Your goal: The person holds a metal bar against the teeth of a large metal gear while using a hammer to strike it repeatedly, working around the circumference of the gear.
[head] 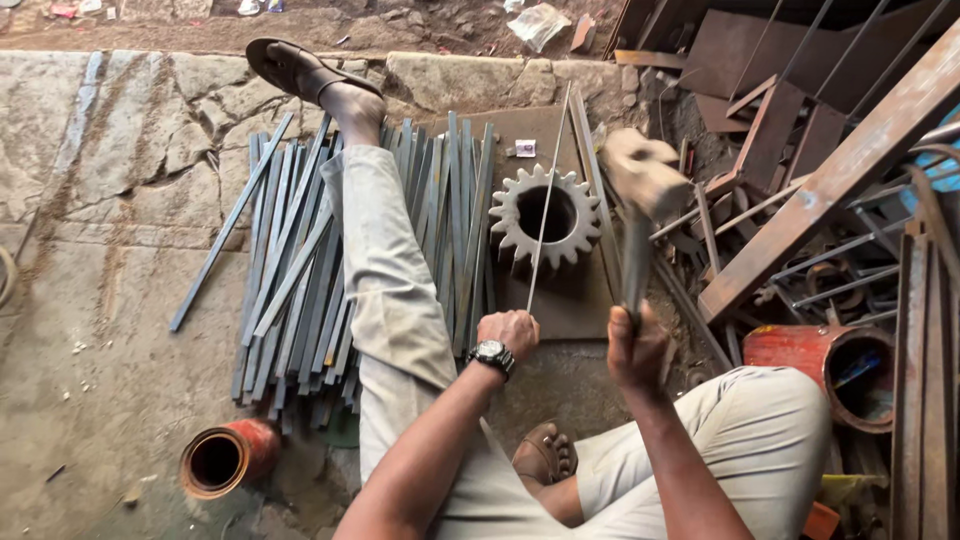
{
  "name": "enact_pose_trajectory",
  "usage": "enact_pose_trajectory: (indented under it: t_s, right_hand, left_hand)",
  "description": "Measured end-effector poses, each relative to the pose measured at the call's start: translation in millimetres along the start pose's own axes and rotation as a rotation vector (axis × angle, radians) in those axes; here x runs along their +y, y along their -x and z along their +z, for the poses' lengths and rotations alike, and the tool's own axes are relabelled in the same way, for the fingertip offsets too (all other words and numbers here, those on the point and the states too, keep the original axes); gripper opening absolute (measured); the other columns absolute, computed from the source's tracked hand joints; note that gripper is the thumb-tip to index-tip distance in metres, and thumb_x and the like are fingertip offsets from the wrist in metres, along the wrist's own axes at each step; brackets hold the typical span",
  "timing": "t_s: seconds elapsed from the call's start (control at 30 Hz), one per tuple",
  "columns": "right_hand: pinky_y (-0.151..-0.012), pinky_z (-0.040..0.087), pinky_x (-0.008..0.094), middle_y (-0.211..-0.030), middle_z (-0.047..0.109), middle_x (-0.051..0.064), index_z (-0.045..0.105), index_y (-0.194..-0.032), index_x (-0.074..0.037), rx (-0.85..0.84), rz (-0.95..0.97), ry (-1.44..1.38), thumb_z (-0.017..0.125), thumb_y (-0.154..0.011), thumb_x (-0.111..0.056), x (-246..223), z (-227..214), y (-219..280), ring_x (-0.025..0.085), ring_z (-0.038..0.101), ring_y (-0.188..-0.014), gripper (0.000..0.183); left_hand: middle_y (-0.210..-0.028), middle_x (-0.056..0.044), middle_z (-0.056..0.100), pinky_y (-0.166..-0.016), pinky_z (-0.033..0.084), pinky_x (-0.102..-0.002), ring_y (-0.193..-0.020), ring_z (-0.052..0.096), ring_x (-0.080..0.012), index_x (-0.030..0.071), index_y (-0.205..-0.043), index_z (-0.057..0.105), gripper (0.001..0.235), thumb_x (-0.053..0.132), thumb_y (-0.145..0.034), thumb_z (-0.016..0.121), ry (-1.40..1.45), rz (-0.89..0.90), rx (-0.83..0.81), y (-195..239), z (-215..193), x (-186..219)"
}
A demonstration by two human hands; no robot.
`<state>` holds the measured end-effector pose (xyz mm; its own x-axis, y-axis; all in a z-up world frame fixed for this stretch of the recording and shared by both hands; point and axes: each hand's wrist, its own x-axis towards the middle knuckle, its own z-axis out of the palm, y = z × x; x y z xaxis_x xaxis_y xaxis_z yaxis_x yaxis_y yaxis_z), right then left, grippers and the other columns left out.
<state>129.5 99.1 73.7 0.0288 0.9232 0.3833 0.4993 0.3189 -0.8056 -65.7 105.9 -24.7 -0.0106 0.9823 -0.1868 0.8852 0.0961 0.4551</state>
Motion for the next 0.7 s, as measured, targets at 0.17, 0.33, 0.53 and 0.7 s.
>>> enact_pose_trajectory:
  t_s: [0.17,0.33,0.53,0.7]
  right_hand:
    - [-0.048,0.047,0.043,-0.059,0.058,0.014,0.059,-0.085,0.001,-0.284,0.405,0.198,0.053,-0.1,-0.054,35,32,-5,0.027,0.062,-0.05,0.057]
    - [-0.049,0.049,0.044,-0.061,0.062,0.016,0.065,-0.085,0.002,-0.206,0.442,0.103,0.05,-0.099,-0.064,56,25,-11,0.028,0.063,-0.054,0.069]
    - [-0.063,0.059,0.053,-0.072,0.068,0.024,0.066,-0.099,0.0,-0.352,0.919,0.28,0.049,-0.095,-0.064,79,9,23,0.042,0.072,-0.067,0.067]
    - [-0.079,0.057,0.051,-0.09,0.072,0.029,0.071,-0.099,0.002,-0.316,0.71,0.359,0.053,-0.096,-0.06,98,16,32,0.045,0.074,-0.087,0.065]
  left_hand:
    - [-0.075,-0.017,0.073,-0.067,0.059,-0.047,-0.072,0.074,-0.0356,0.011,-0.072,0.074,0.037,0.03,-0.096,0.054,-0.019,0.018,0.024,20,2,2]
    - [-0.078,-0.02,0.074,-0.071,0.058,-0.049,-0.075,0.073,-0.0367,0.009,-0.076,0.074,0.038,0.032,-0.098,0.052,0.044,-0.047,-0.019,22,6,-3]
    - [-0.067,-0.009,0.064,-0.056,0.049,-0.038,-0.058,0.061,-0.0232,0.005,-0.079,0.063,0.039,0.033,-0.103,0.051,1.093,-0.126,-0.349,23,27,-5]
    - [-0.062,-0.002,0.055,-0.051,0.044,-0.031,-0.053,0.053,-0.016,0.011,-0.079,0.057,0.033,0.031,-0.103,0.047,1.765,-0.056,-0.326,-2,-9,45]
